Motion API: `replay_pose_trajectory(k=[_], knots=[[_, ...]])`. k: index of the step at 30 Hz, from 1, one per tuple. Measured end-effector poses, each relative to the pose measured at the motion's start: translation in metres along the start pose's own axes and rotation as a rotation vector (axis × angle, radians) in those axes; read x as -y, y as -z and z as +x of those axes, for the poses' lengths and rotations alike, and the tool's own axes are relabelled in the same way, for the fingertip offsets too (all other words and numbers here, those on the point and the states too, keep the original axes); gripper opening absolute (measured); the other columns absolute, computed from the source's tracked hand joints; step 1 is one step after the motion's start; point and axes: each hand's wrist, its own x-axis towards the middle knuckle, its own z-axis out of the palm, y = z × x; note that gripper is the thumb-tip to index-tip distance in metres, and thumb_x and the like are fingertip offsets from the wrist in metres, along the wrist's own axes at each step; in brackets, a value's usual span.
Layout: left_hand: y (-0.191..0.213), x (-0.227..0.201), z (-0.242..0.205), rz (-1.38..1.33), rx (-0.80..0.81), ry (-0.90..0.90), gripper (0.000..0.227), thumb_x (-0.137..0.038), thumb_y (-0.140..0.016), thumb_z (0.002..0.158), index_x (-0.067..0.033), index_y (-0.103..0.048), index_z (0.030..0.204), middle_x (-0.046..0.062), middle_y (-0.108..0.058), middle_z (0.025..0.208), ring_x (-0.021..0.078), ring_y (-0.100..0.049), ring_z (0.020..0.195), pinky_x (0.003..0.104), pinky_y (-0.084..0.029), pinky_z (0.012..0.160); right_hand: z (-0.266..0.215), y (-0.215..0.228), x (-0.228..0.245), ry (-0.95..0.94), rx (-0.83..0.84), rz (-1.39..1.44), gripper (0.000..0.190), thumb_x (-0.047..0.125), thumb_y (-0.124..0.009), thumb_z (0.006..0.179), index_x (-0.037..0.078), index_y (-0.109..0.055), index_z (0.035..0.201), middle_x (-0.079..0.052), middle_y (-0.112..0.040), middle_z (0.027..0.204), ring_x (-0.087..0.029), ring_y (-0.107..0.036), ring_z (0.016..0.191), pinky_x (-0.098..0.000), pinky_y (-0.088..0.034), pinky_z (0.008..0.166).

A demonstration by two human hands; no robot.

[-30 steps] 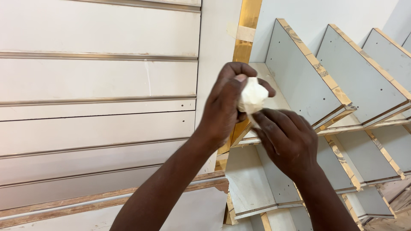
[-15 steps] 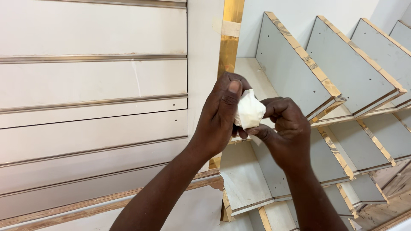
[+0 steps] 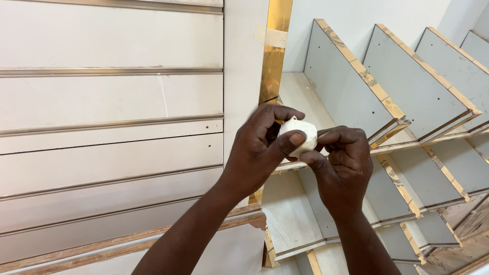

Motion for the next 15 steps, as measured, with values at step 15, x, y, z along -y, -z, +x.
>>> replay_pose_trajectory(k=[15], knots=[[-0.006,0.033,-0.004,-0.341,-0.148,0.174,0.055,-0.053,-0.040,0.113,-0.0010,-0.058,0.121,0.008,-0.059,0.109,0.0159,-0.055,0.104,0.032,-0.048,0.096,0.029,-0.037,0.001,0.400,0.107,-0.512,0.065,0.060,-0.064,0.095,0.007,-0.058,0.133,-0.009,-0.072,0.128,-0.027,-0.068,0.127,-0.0387,-0.058,0.106]])
